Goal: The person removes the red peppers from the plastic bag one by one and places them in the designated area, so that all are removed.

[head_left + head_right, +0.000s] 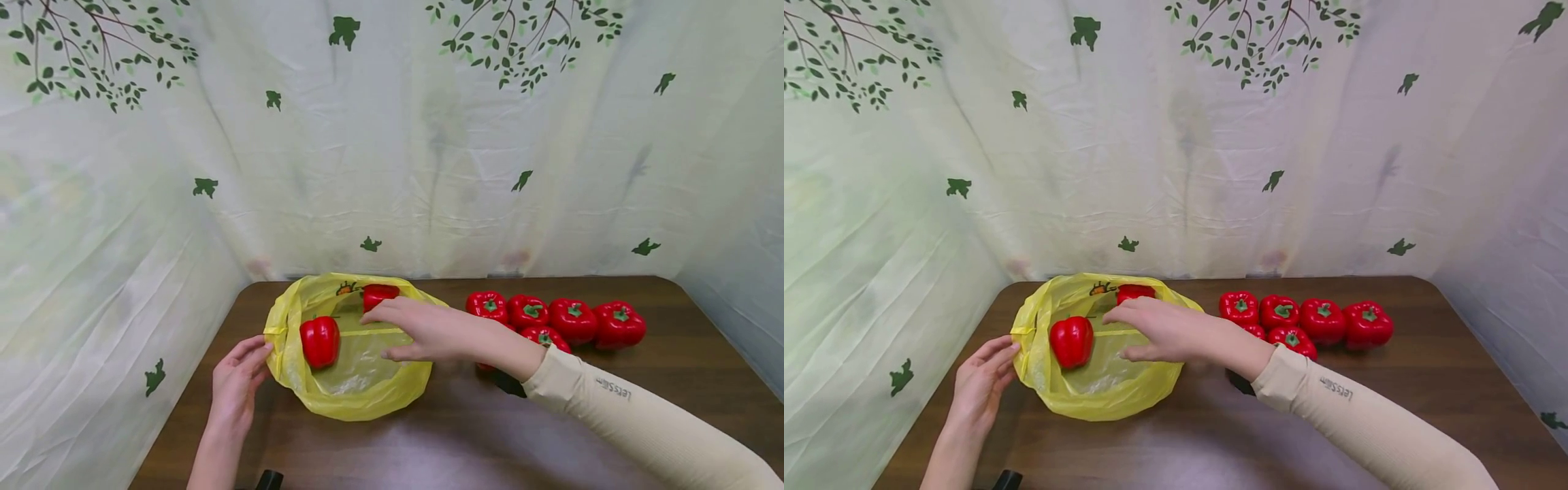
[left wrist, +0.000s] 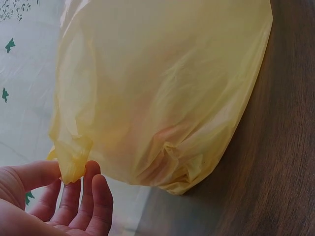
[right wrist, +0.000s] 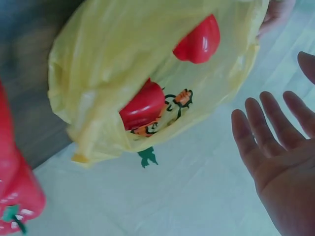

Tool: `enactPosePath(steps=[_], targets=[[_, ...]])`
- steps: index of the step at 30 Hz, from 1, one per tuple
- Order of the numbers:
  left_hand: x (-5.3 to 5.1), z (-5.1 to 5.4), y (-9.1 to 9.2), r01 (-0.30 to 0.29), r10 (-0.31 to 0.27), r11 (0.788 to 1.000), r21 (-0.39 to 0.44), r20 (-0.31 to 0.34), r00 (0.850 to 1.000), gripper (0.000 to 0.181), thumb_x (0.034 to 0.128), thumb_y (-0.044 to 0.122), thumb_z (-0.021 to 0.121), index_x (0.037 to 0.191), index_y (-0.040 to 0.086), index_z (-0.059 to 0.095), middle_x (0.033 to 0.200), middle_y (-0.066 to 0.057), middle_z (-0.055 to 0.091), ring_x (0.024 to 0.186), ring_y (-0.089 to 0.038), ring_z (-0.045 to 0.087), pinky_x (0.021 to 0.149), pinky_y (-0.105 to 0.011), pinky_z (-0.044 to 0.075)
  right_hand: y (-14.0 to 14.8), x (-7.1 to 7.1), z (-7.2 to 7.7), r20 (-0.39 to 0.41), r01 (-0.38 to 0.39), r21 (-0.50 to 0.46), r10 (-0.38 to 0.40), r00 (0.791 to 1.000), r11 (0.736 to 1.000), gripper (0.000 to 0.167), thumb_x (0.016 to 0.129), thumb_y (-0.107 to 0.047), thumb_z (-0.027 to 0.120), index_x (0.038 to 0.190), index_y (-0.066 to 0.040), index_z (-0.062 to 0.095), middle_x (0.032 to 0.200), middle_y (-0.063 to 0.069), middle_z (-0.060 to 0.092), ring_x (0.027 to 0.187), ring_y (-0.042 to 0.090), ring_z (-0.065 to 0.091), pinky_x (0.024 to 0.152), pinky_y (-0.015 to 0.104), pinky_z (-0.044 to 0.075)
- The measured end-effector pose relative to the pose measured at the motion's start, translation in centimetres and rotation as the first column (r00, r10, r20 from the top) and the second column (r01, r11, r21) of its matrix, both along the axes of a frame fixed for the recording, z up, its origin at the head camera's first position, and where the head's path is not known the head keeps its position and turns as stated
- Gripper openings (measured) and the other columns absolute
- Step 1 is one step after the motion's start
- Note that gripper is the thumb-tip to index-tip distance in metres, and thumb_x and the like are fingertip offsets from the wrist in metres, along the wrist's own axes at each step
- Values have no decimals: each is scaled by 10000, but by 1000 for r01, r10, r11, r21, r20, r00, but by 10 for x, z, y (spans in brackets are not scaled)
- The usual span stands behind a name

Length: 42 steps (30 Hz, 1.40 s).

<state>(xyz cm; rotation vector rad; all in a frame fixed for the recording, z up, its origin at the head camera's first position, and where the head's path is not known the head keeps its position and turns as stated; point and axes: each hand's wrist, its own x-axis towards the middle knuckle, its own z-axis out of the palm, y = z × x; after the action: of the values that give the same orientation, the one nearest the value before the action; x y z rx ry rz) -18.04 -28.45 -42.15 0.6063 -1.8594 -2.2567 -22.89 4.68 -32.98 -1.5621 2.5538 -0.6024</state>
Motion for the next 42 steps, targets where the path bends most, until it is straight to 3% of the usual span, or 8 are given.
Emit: enactPosePath(steps=[12,21,26,29,35,42], targets=[[1,-3,2,6,-6,1000,14,-11,1000,157,905,160,732,1048,111,688,939,37,694,848,-119,652,781,-258,554,-43,-32,-11,-24,18,50,-17,1000,999,505,935,-278,681,1393,-138,522,1357,-26,553,1247,140,486,1065,255,350],[0,-3,2,4,-4,1000,8,-10,1000,182,897,174,742,1057,105,687,946,32,691,848,-126,651,786,-261,554,-80,-52,-14,145,39,45,-45,988,998,524,940,-309,679,1403,-127,515,1371,-22,548,1242,125,512,1029,240,388],[-1,-3,2,4,-4,1000,5,-5,1000,177,903,175,736,1058,107,683,941,36,693,850,-122,649,786,-256,553,-98,-57,-16,200,45,53,-55,978,998,498,939,-281,681,1386,-123,531,1352,-13,565,1226,164,528,1006,248,412],[0,-4,3,3,-3,1000,8,-7,1000,154,905,166,732,1043,111,687,931,36,693,841,-120,650,778,-255,554,-102,-61,-24,247,69,50,-79,966,996,493,940,-271,681,1384,-115,534,1356,13,572,1232,192,535,995,254,424],[0,-3,3,3,-3,1000,17,-26,1000,98,911,139,722,1004,123,696,915,34,695,824,-117,654,760,-257,558,-106,-71,-55,338,150,-16,-136,931,989,503,941,-263,685,1386,-89,526,1376,47,562,1239,187,540,982,255,440],[1,-3,2,-4,4,1000,17,-21,1000,91,903,135,730,990,130,701,914,35,693,825,-116,652,748,-255,558,-119,-68,-73,268,195,-30,-180,946,980,559,931,-284,694,1414,-86,495,1401,45,535,1266,168,496,1036,269,394]])
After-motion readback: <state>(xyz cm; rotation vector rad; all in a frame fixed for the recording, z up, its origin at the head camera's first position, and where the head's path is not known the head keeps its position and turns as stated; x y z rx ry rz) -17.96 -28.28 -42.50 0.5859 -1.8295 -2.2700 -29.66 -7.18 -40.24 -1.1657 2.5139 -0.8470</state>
